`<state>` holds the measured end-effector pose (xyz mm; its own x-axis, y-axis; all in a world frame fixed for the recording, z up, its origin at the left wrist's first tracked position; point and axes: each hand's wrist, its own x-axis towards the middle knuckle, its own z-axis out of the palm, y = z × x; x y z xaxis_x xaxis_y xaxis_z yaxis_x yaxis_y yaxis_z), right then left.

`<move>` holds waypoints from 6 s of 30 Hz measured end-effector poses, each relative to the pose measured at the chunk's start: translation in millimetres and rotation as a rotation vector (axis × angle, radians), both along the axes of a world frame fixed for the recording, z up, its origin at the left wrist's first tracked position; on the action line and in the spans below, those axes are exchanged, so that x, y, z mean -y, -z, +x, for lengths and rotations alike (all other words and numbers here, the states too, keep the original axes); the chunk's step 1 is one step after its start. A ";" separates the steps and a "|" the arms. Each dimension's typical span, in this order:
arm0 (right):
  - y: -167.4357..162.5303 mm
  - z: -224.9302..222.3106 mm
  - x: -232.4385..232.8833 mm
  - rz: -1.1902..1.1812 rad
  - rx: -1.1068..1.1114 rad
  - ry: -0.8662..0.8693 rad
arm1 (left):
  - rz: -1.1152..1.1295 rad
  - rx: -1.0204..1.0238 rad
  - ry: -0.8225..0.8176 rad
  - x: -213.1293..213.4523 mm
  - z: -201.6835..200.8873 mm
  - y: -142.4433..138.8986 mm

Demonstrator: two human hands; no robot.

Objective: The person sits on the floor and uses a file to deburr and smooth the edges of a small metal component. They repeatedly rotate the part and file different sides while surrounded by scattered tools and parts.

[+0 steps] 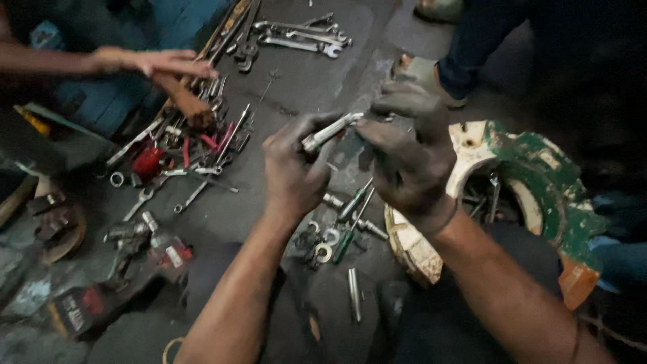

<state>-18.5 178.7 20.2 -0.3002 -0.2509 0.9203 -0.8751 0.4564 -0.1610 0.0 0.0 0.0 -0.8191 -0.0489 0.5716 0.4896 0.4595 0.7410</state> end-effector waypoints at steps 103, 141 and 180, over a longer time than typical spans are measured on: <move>3.3 26.4 370.4 0.260 0.565 -0.591 | 1.397 0.463 0.093 99.4 0.5 -62.4; -4.7 37.6 389.9 0.152 0.609 -0.723 | 1.441 0.355 0.059 102.5 2.8 -46.8; 30.5 -77.3 2.1 -0.616 1.539 -0.572 | 1.260 0.680 0.002 -7.6 -77.7 29.8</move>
<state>-95.8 176.6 -10.3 -0.9188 -0.3822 -0.0985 0.2124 -0.2683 -0.9396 -77.7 7.6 -29.8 -0.9117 -0.2182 -0.3481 -0.1198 -0.6692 0.7333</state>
